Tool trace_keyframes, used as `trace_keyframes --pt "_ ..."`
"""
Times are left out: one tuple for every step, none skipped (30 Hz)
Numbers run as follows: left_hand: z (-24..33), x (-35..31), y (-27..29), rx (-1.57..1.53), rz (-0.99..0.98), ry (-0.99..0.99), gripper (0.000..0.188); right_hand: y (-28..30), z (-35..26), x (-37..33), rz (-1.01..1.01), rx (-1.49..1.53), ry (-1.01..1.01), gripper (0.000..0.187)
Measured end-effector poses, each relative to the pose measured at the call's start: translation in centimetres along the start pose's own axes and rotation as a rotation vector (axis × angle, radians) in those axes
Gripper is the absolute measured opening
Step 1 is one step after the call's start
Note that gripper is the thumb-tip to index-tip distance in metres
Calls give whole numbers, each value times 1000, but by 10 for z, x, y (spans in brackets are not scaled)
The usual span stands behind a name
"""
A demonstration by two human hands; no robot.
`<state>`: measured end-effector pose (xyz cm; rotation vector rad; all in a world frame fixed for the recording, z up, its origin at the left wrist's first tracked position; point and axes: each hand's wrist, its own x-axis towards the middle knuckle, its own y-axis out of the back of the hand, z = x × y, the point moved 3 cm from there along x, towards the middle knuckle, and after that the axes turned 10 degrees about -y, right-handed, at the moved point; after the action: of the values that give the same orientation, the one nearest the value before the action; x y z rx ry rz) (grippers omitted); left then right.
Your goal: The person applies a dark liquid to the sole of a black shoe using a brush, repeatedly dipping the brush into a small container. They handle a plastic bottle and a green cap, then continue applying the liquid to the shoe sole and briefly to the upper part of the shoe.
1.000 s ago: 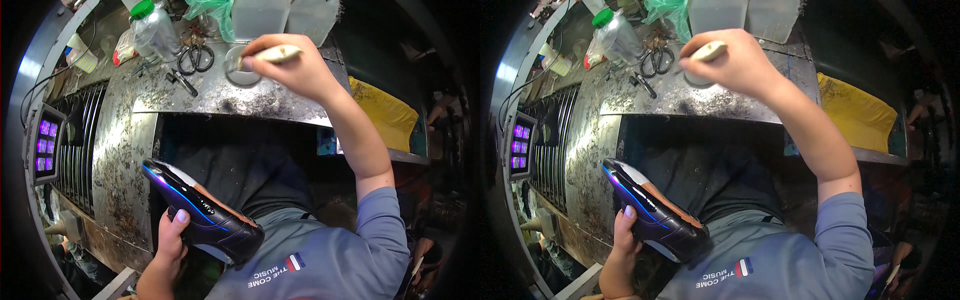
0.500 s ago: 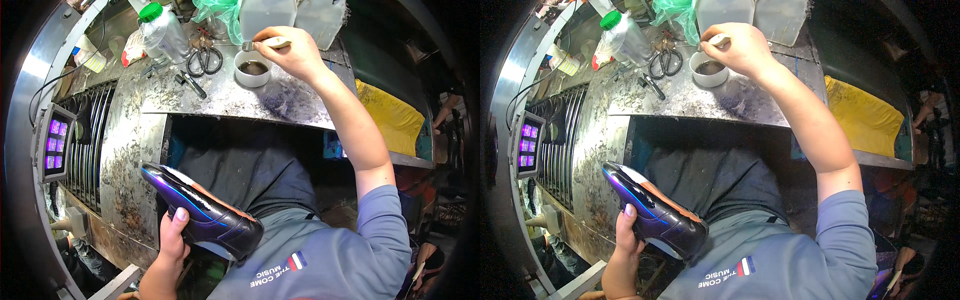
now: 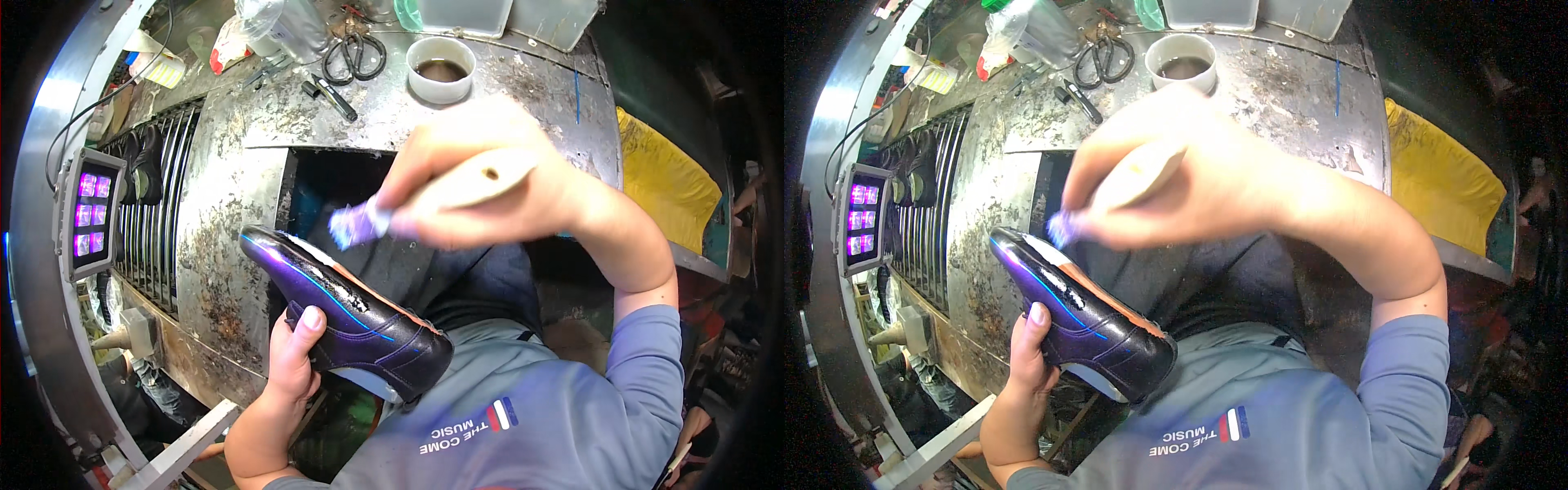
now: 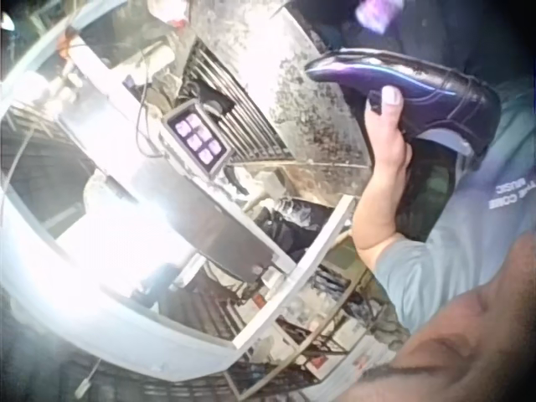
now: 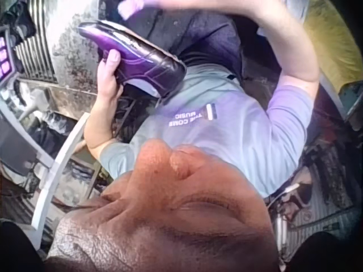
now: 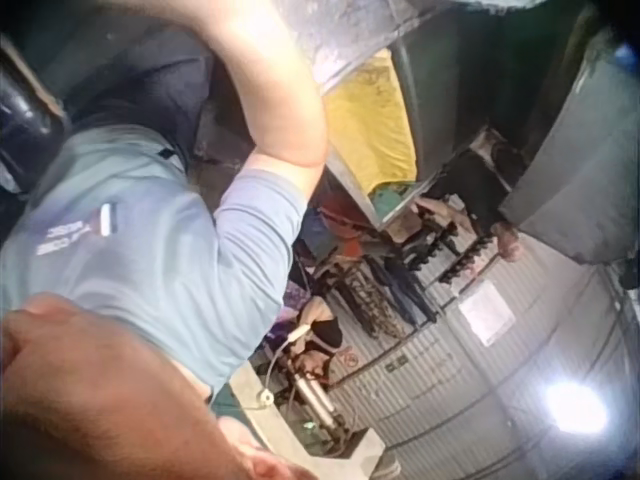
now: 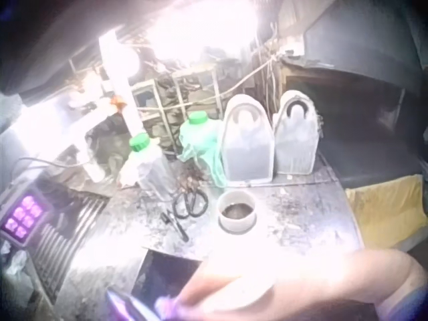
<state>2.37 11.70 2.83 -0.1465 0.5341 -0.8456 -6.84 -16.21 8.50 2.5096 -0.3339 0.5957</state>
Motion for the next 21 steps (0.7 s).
trace_keyframes --pt "0 -1 -1 7 1 12 62 -9 -8 -1 16 35 67 15" --pt "0 -2 -1 14 2 23 63 -15 -12 -3 18 57 51 14" --pt "2 -1 -4 28 -5 26 64 -17 -16 -3 -11 77 73 14" --pt "4 1 -8 42 -12 28 65 -19 -17 -2 2 97 93 14" --pt "5 2 -10 56 -19 29 66 -21 -17 -2 16 116 113 14" --pt "6 2 -12 236 -47 19 77 -23 -17 -1 -7 100 99 14" --pt "6 2 -12 239 -54 24 77 -23 -17 0 -31 85 84 13" --pt "6 3 -11 242 -61 30 78 -23 -18 1 -54 69 70 13" --pt "4 1 -8 242 -61 37 78 -25 -18 0 -73 57 58 13" --pt "4 0 -7 246 -57 29 77 -26 -19 -1 -92 45 46 12" --pt "3 0 -5 250 -53 21 77 -27 -19 -2 -111 33 34 12" --pt "3 1 -5 255 -56 11 76 -27 -21 -4 -126 50 35 11" --pt "3 1 -5 218 -30 6 70 -27 -23 -7 -142 67 36 11" --pt "3 2 -5 182 -5 0 63 -27 -25 -9 -157 83 37 10" --pt "2 2 -5 145 26 -7 57 -27 -27 -10 -196 64 44 10" --pt "3 2 -8 141 33 -20 54 -26 -28 -11 -234 44 51 10" --pt "2 1 -5 147 48 -15 54 -26 -29 -11 -255 42 59 10" --pt "0 0 -1 154 57 -10 54 -25 -30 -13 -272 36 66 11" --pt "-1 0 2 162 66 -4 54 -24 -31 -15 -289 31 72 12" --pt "-1 0 1 159 68 -2 54 -23 -33 -17 -290 38 85 12" --pt "-1 -1 2 155 76 0 54 -23 -33 -18 -295 49 100 12"
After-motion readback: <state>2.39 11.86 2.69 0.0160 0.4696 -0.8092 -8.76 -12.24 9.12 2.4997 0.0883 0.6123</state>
